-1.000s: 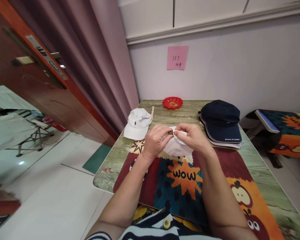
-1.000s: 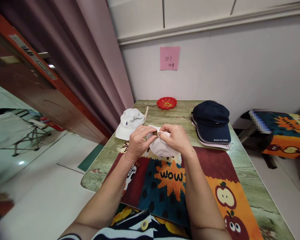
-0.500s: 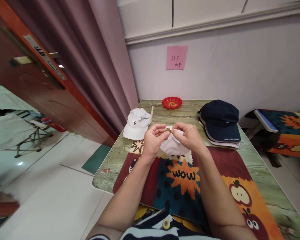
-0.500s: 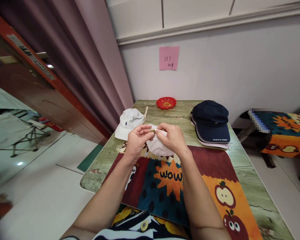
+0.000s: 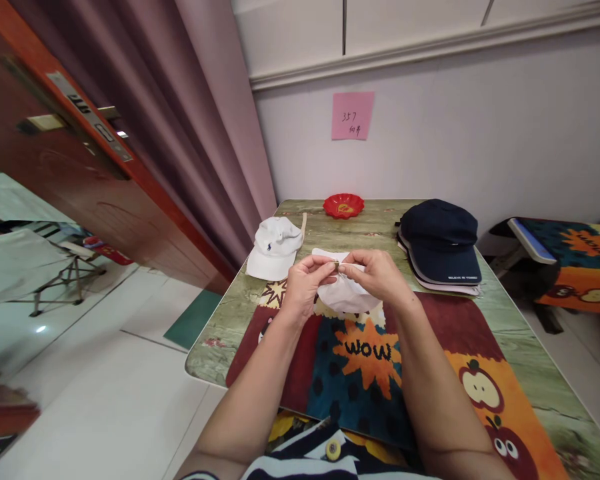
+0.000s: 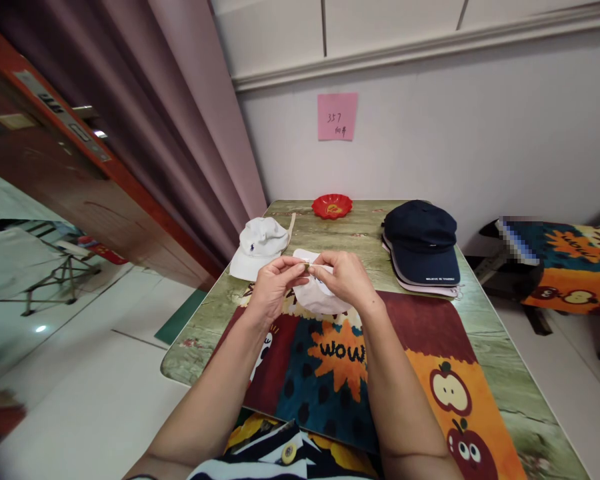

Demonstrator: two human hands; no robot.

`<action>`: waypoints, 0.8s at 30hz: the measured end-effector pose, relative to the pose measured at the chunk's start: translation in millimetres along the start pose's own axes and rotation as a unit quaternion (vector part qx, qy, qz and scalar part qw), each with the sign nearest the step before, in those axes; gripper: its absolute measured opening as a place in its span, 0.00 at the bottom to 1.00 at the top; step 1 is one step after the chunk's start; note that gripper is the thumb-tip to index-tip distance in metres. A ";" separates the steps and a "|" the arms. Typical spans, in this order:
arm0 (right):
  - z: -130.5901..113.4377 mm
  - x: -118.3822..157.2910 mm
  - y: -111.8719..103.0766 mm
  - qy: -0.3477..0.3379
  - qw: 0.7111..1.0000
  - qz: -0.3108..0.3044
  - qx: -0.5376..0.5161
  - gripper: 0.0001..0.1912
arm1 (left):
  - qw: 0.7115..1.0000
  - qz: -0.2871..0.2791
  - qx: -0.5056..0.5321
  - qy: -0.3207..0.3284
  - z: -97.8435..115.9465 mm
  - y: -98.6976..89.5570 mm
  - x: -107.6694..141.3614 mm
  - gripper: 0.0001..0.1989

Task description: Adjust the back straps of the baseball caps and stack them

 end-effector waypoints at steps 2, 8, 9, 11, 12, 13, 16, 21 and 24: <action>-0.6 0.8 -1.6 0.005 1.000 -0.001 -0.002 0.14 | 1.000 0.002 0.005 0.004 0.9 -0.1 0.3 0.18; 6.9 6.1 -12.4 0.019 1.000 -0.015 -0.018 0.15 | 0.999 0.040 0.023 0.007 3.4 -8.2 -2.3 0.21; 8.3 6.8 -14.5 0.018 1.000 -0.013 -0.021 0.15 | 0.999 0.042 0.023 0.007 3.7 -8.9 -2.6 0.21; 10.2 7.3 -17.0 0.018 0.999 -0.009 -0.025 0.14 | 0.999 0.040 0.019 0.004 3.8 -8.7 -2.6 0.21; 10.6 7.1 -17.2 0.019 0.999 -0.010 -0.026 0.13 | 0.999 0.036 0.018 0.002 3.5 -7.8 -2.3 0.21; 10.5 6.8 -16.8 0.020 0.999 -0.011 -0.027 0.13 | 0.999 0.031 0.016 0.001 3.1 -6.8 -2.0 0.21; 8.6 5.1 -13.4 0.017 0.999 -0.017 -0.035 0.12 | 1.000 0.012 0.010 -0.003 0.8 -3.1 -0.9 0.21; 10.8 2.0 -2.8 0.023 0.996 -0.022 -0.079 0.12 | 1.000 -0.006 0.005 -0.029 -7.0 1.5 0.9 0.22; 16.2 0.4 2.7 0.047 0.991 -0.002 -0.127 0.13 | 0.999 -0.006 -0.003 -0.039 -8.9 2.7 1.7 0.22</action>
Point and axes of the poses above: each hand's wrist, its own x-axis away from the middle knuckle, its own y-axis out of the palm, z = x × y, the point moved 8 cm from there along -x, towards the middle knuckle, and after that the axes turned 2 degrees about x, right-handed, at the moved point
